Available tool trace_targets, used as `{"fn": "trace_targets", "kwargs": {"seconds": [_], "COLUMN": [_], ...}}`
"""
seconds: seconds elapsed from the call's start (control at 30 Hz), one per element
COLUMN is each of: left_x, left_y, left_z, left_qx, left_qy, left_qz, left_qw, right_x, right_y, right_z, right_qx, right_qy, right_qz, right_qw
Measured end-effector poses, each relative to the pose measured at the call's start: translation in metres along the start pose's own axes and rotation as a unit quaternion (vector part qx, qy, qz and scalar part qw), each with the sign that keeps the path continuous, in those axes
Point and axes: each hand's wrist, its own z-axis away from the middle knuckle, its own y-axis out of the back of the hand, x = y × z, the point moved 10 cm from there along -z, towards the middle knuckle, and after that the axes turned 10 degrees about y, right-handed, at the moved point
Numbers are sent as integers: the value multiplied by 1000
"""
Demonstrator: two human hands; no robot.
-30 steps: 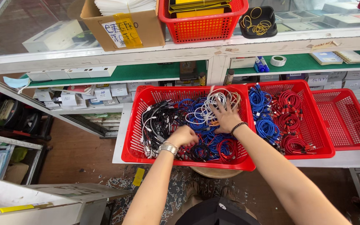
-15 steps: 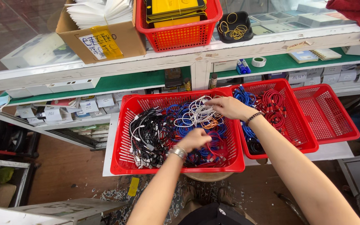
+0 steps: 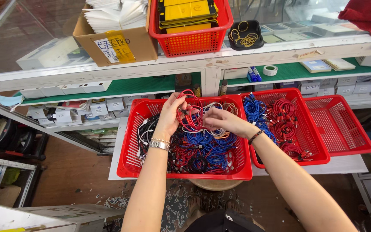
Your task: The person picks tangled charging cables one at a time from a red basket, coils each cable by hand into loops, and places the coiled cable into a second basket beside it. They continue this sorting and coiling cycle across the baskets on the counter.
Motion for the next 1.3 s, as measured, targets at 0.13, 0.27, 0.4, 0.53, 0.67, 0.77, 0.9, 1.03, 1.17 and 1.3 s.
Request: {"fn": "trace_targets", "kwargs": {"seconds": [0.13,0.27,0.4,0.53,0.67,0.77,0.9,1.03,1.17,1.3], "left_x": [-2,-1,-13,-38,-74,-105,-28,-31,-28,-24], "left_y": [10,15,17,72,156,151,29,10,6,23], "left_z": [4,5,-8,-17,15,24,4,-32,-24,-11], "left_qx": [47,72,70,161,295,192,36,72,127,82], "left_qy": [-29,-68,-97,-80,77,245,-190,36,21,80], "left_qz": [20,4,-13,12,-98,-326,-660,-299,-58,152], "left_qw": [998,995,993,984,947,893,726,951,990,982], "right_x": [-8,-27,-60,-10,-50,-46,-45,-56,-47,-29], "right_y": [-2,12,17,34,79,97,84,52,45,55], "right_z": [-6,-8,-9,-3,8,15,6,0,7,17], "right_qx": [-24,89,216,264,238,231,202,167,245,300], "right_qy": [-7,34,130,-97,172,139,94,96,56,95], "right_qz": [110,123,277,11,-377,-340,-203,2,-27,-394], "right_qw": [994,988,927,960,878,901,954,981,967,863]}}
